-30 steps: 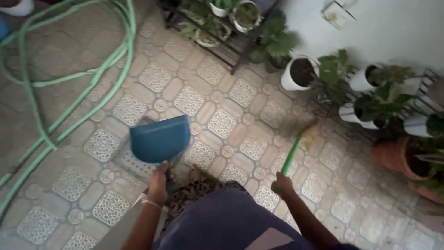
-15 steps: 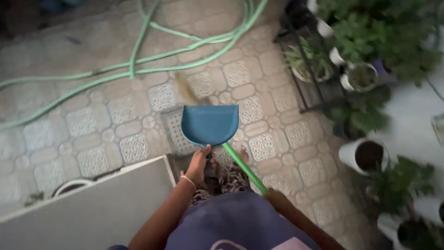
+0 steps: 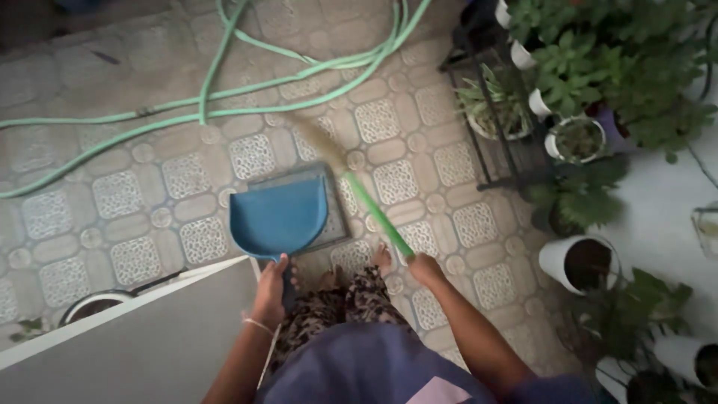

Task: Sweeping debris from a tiled balcony into a dustpan using a broom.

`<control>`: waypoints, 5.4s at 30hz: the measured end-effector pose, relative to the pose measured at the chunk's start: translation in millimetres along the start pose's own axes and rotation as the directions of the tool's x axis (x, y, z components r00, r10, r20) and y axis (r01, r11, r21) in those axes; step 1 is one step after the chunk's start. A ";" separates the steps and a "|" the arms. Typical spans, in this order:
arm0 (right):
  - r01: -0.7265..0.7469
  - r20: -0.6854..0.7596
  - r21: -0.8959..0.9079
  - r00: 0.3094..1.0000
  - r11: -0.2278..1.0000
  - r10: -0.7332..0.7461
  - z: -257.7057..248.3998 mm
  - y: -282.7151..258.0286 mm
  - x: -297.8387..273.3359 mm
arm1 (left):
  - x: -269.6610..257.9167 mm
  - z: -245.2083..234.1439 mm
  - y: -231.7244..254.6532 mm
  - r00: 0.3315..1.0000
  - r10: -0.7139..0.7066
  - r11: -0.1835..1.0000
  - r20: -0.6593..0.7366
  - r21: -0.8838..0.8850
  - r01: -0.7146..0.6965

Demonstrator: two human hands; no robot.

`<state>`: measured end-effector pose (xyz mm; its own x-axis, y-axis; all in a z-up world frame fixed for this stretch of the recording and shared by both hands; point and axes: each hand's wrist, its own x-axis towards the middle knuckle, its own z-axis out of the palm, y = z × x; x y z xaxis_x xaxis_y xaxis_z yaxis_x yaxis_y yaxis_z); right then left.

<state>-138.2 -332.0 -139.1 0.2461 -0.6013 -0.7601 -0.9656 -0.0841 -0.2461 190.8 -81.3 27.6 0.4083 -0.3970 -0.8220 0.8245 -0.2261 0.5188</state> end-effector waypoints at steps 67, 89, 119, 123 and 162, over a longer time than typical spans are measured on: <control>-0.711 0.178 0.671 0.430 0.210 0.885 212.8 407.7 -444.0 | -30.6 308.5 -196.7 0.654 -0.646 0.500 0.394 0.866 -0.028; -0.383 0.216 0.915 0.196 -0.128 0.957 245.9 386.9 -397.0 | -123.7 475.8 -393.2 0.476 -0.844 0.084 0.246 0.938 -0.336; 0.475 0.998 -0.066 0.044 -0.877 -0.051 86.8 -248.5 -102.4 | -194.7 508.9 -552.9 0.276 -0.847 -0.424 -0.455 0.264 -0.866; 0.856 0.834 -0.505 0.516 -0.105 0.197 198.8 -218.8 -78.1 | -212.5 472.8 -539.6 0.282 -0.812 -0.445 -0.511 0.230 -0.865; 0.458 0.915 0.245 0.181 -0.854 0.360 423.8 -158.2 -233.1 | -262.5 255.7 -474.3 0.236 -0.845 -0.351 -0.480 0.165 -0.922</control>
